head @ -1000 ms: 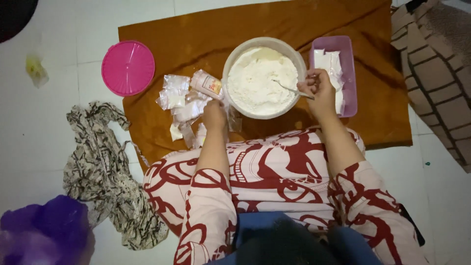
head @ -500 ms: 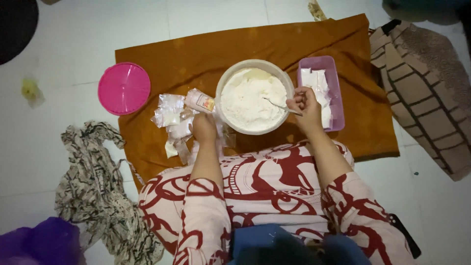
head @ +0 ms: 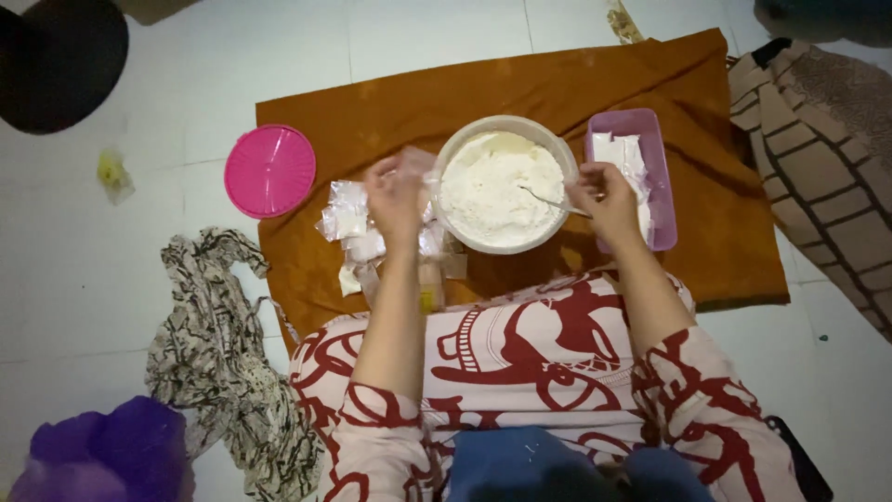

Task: The person fills individual plastic bags with white powder by scooping it from a large bowl with a spoon, then seals each bag by hand. The filled bags are placed into a container.

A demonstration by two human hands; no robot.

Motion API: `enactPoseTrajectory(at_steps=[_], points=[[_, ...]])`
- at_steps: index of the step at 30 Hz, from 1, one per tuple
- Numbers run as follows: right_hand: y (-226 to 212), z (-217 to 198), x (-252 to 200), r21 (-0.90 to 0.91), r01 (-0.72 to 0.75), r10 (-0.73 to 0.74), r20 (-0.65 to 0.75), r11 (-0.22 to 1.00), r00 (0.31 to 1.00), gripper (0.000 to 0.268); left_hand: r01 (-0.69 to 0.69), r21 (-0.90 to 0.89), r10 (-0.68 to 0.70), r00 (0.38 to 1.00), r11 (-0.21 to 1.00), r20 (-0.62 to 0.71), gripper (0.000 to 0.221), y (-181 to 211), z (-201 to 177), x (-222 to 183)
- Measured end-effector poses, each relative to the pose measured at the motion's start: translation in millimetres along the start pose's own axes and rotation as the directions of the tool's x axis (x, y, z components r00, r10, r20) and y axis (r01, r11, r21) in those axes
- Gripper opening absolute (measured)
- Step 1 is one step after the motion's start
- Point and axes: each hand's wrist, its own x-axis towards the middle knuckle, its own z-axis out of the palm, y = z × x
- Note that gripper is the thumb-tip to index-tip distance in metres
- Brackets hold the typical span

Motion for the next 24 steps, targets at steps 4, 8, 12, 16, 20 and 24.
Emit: enactPoseTrajectory(at_steps=[4, 8, 12, 16, 20, 24], points=[[-77, 1, -6, -0.022, 0.145, -0.147, -0.207, 0.989, 0.967, 0.027, 0.154, -0.110, -0.123, 0.960, 0.982, 0.252, 0.036, 36, 24, -25], [-117, 33, -22, 0.241, 0.456, -0.383, -0.293, 0.857, 0.876, 0.036, 0.140, -0.050, -0.112, 0.924, 0.989, 0.366, 0.015, 24, 28, -40], [-103, 70, -29, 0.344, 0.399, -0.398, -0.078, 0.850, 0.914, 0.053, 0.152, -0.010, -0.139, 0.926, 0.988, 0.352, 0.012, 2, 25, -45], [-100, 86, -40, 0.392, 0.246, -0.291, 0.060, 0.886, 0.955, 0.058, 0.187, 0.004, -0.172, 0.894, 0.982, 0.413, 0.017, 2, 22, -48], [-92, 85, -42, 0.307, 0.176, -0.208, 0.076, 0.935, 0.975, 0.046, 0.206, 0.014, -0.191, 0.882, 0.979, 0.431, 0.015, 11, 32, -55], [-76, 85, -42, 0.314, 0.125, -0.156, 0.077, 0.941, 0.985, 0.042, 0.186, 0.104, -0.213, 0.877, 0.977, 0.431, 0.020, 12, 32, -57]])
